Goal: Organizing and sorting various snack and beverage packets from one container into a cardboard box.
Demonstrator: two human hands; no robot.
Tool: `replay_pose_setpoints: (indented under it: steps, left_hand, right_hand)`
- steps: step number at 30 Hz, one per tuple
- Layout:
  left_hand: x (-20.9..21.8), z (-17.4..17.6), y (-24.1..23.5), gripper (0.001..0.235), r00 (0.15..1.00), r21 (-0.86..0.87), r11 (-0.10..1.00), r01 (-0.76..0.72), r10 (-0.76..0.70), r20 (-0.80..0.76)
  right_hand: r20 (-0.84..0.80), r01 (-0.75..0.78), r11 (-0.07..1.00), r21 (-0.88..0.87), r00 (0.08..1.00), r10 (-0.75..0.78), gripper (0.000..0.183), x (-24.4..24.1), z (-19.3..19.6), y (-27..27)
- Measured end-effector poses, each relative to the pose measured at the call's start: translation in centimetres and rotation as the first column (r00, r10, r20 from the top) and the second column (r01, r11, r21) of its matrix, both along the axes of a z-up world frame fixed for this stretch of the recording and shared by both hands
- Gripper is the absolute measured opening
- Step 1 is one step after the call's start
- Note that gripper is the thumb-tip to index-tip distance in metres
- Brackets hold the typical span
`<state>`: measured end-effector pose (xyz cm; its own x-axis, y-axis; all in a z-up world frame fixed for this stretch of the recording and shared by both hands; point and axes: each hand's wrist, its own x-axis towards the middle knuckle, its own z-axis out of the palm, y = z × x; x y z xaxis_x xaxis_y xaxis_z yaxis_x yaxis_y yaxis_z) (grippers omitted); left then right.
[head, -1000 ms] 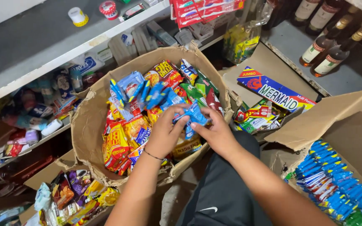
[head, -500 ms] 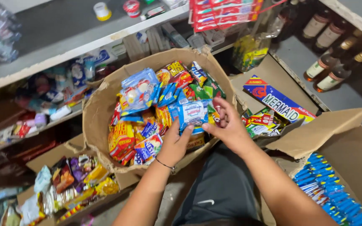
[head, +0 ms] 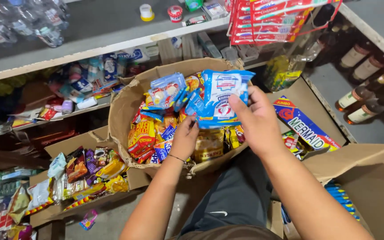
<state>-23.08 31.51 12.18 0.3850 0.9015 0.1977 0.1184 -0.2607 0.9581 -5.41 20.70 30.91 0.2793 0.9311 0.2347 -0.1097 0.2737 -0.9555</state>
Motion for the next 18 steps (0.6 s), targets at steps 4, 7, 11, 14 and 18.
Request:
replay_pose_setpoints:
  steps: [4, 7, 11, 14, 18]
  left_hand:
    - [0.7, 1.8, -0.7, 0.036, 0.948, -0.406, 0.914, 0.011, 0.120, 0.295]
    - [1.0, 2.9, -1.1, 0.043, 0.902, -0.303, 0.951, 0.062, 0.077, 0.426]
    - [0.7, 4.6, -4.3, 0.062, 0.968, -0.126, 0.992, 0.020, 0.013, 0.251]
    - [0.3, 4.2, -4.8, 0.071, 0.982, -0.092, 0.996, -0.008, 0.025, 0.187]
    - [-0.6, 4.0, -5.4, 0.069, 0.979, -0.118, 0.992, 0.041, -0.016, 0.205]
  right_hand:
    - [0.150, 0.095, 0.995, -0.036, 0.985, -0.089, 0.038, 0.4, -5.2, 3.1]
    - [0.312, 0.226, 0.971, -0.076, 0.930, -0.192, 0.045, -1.1, -7.6, 4.3]
    - [0.449, 0.344, 0.935, -0.086, 0.851, -0.272, 0.049, -2.1, -12.3, 4.1]
    - [0.575, 0.371, 0.926, 0.075, 0.742, -0.344, 0.053, -1.5, -13.4, 4.0]
    - [0.160, 0.019, 0.990, -0.139, 0.987, 0.003, 0.067, -1.1, -10.5, 2.9]
